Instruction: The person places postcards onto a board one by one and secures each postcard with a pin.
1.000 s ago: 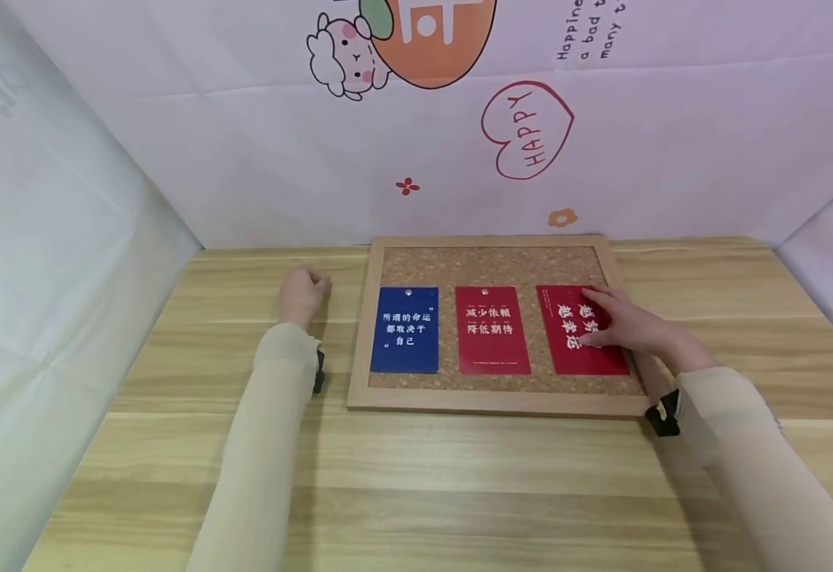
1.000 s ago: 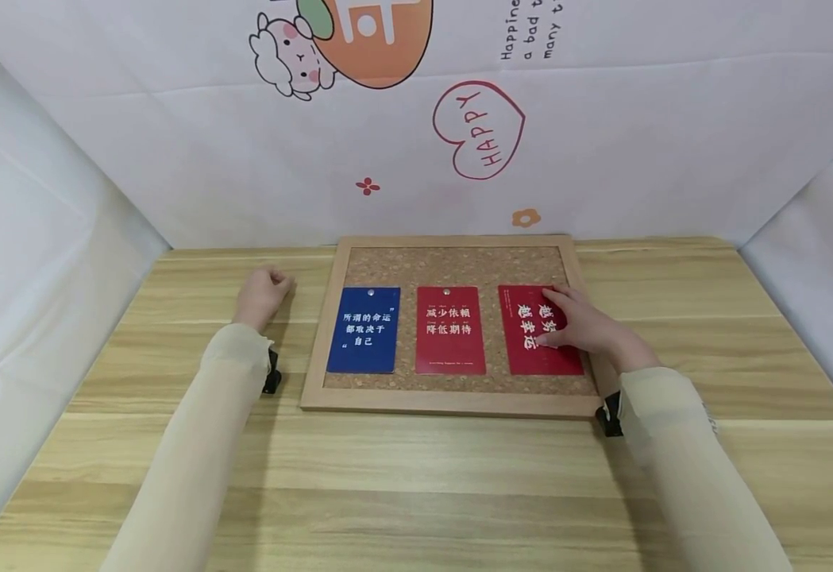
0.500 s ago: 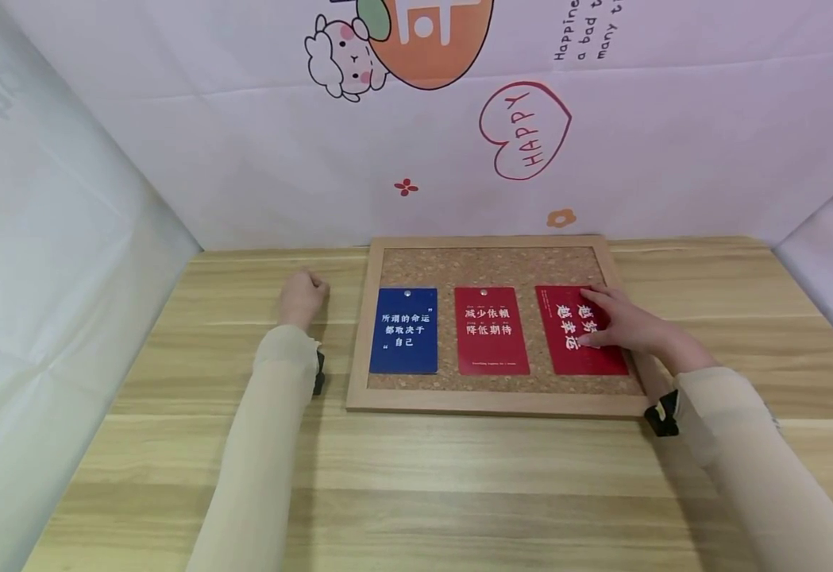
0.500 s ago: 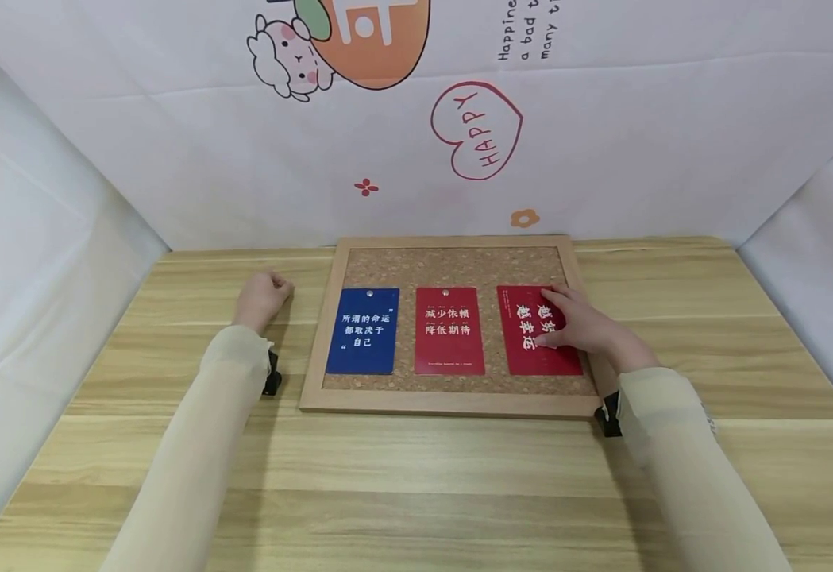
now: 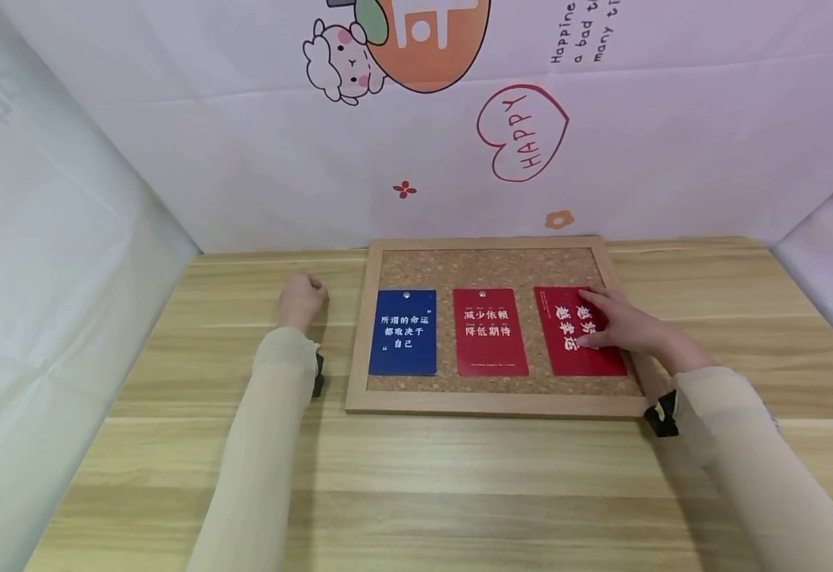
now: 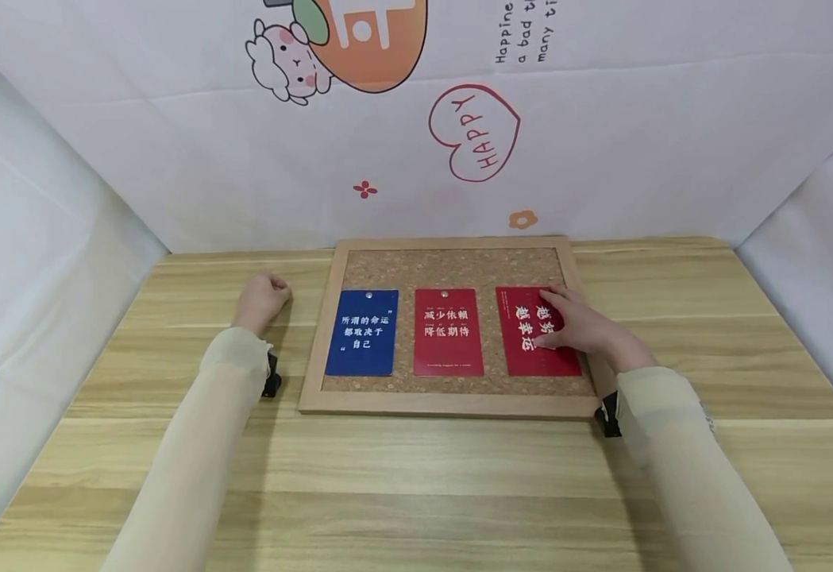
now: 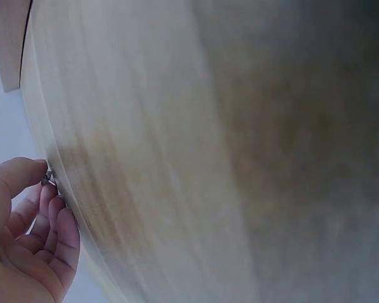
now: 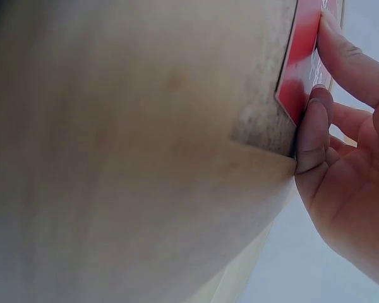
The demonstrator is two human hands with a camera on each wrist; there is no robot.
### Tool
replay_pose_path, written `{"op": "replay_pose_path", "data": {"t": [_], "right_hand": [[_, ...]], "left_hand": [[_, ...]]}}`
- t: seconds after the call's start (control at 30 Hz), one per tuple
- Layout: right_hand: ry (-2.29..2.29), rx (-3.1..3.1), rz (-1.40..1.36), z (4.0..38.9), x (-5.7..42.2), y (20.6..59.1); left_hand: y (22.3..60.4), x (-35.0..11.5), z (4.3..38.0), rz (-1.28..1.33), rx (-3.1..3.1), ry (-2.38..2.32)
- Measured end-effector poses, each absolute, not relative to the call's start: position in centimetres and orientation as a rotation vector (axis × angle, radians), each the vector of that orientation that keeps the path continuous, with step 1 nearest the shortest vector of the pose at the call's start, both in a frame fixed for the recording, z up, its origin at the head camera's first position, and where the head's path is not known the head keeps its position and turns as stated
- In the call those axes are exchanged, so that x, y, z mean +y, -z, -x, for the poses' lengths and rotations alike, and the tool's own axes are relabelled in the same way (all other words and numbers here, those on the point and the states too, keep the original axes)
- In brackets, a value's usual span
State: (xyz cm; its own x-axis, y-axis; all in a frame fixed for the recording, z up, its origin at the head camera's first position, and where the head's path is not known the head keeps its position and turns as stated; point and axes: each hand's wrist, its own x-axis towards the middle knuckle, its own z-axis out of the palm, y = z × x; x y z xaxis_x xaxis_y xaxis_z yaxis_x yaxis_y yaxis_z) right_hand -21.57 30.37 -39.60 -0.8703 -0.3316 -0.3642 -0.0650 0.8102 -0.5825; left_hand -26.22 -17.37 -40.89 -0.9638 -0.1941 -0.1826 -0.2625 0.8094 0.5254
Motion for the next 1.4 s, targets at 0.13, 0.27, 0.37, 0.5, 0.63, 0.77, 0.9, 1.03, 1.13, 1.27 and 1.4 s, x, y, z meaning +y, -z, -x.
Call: {"op": "replay_pose_path", "data": {"t": [0.13, 0.27, 0.37, 0.5, 0.63, 0.77, 0.9, 1.03, 1.13, 1.27, 1.4], "right_hand": [[0.802, 2.533, 0.292, 21.5, 30.4, 39.6], [0.802, 2.536, 0.292, 21.5, 30.4, 39.6], [0.807, 2.539, 0.3, 21.5, 30.4, 39.6], [0.809, 2.547, 0.318, 21.5, 30.4, 39.6], [0.802, 2.552, 0.323, 21.6, 30.5, 39.7], [0.8, 2.553, 0.326, 21.6, 30.5, 39.7], [0.809, 2.548, 0.322, 21.5, 30.4, 39.6], [0.815, 2.544, 0.32, 21.4, 30.4, 39.4], [0.812, 2.545, 0.318, 21.4, 30.4, 39.4], [0.805, 2.546, 0.317, 21.4, 30.3, 39.3], [0.798, 2.551, 0.323, 21.4, 30.3, 39.2]], "left_hand": [[40.7, -17.3, 26.0, 0.376, 2.863, -0.85], [40.6, -17.4, 25.9, 0.379, 2.862, -0.853], [40.7, -17.4, 25.9, 0.383, 2.871, -0.835], [41.0, -17.4, 26.2, 0.397, 2.871, -0.795], [40.9, -17.5, 26.2, 0.412, 2.853, -0.785], [40.7, -17.4, 25.9, 0.425, 2.833, -0.811], [40.5, -17.4, 25.8, 0.428, 2.839, -0.814], [40.4, -17.3, 26.0, 0.417, 2.858, -0.827], [40.3, -17.2, 26.4, 0.396, 2.869, -0.854], [39.8, -16.8, 26.9, 0.382, 2.864, -0.847], [39.0, -15.9, 27.2, 0.338, 2.871, -0.824]]}}
